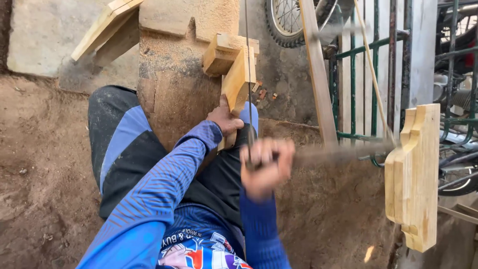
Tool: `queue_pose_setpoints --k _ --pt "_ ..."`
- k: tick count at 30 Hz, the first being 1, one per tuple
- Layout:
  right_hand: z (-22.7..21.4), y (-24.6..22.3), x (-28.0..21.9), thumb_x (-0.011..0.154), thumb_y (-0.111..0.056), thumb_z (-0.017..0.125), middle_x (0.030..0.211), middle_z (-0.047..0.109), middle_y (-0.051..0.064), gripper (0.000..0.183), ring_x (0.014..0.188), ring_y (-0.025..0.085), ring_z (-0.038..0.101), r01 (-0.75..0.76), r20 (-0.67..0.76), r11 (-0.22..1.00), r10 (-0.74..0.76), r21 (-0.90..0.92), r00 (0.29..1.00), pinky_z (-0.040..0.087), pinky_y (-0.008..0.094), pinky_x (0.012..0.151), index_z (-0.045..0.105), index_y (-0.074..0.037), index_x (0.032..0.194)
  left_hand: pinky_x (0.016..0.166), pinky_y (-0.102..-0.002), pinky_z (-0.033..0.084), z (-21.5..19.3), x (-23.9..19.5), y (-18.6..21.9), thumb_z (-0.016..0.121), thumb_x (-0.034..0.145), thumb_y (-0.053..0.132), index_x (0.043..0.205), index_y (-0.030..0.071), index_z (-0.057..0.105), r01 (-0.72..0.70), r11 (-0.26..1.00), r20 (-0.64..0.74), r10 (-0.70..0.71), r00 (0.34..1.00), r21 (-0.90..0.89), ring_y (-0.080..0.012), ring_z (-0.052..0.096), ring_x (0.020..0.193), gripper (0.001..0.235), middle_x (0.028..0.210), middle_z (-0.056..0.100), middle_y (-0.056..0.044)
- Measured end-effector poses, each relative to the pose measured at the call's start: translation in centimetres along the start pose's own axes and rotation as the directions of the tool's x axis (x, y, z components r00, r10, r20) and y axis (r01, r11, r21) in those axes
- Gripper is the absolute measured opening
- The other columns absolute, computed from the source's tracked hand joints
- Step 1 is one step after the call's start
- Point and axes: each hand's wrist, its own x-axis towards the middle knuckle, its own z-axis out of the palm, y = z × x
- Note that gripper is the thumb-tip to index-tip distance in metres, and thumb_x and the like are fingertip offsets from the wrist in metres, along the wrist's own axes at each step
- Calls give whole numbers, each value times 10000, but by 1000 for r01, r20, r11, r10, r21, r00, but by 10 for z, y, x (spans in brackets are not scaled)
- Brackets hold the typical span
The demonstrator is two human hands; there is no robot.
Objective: The person sits on the ground and uses a bow saw to cut a small piece of wood held between their legs. They repeatedly pull the saw back and forth to cut through the wood.
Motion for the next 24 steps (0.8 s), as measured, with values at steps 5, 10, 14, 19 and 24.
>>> queue_pose_setpoints --k 5,10,14,19,24 --pt "-29 -50 -123 1085 -397 499 650 379 -16 343 572 134 368 -21 -35 996 24 86 999 380 365 533 410 -136 880 981 -452 541 -5 -3 3 723 639 486 1585 -107 -49 -25 998 30 23 999 51 -473 664 1116 1358 1178 667 -340" --pt "-33 18 12 1089 -393 526 622 341 -39 396 530 120 333 -18 52 998 15 58 999 331 330 504 403 -165 790 971 -457 539 9 22 -18 748 649 540 1563 -119 -56 -98 992 20 97 995 83 -471 655 1129 1384 1202 643 -351" --pt "4 37 62 1031 -417 544 597 345 -29 401 516 151 347 38 -81 999 -40 -28 996 357 387 503 423 -148 759 966 -466 547 22 26 -26 710 761 705 1573 -121 -24 -67 993 -7 68 998 97 -472 664 1130 1371 1180 644 -378" --pt "-25 -27 -92 1094 -375 522 678 380 -16 317 591 131 379 22 80 999 -25 36 997 407 353 549 450 -129 907 954 -471 553 -5 -2 0 724 640 517 1575 -80 6 -34 997 37 31 999 74 -481 684 1073 1321 1136 688 -336" --pt "-57 -22 -101 1107 -369 526 733 477 14 289 688 177 510 9 14 997 -10 72 1000 504 427 670 517 -95 1015 924 -480 572 2 17 -14 740 647 571 1550 -118 48 -105 992 10 105 994 64 -471 695 1081 1331 1113 701 -345"
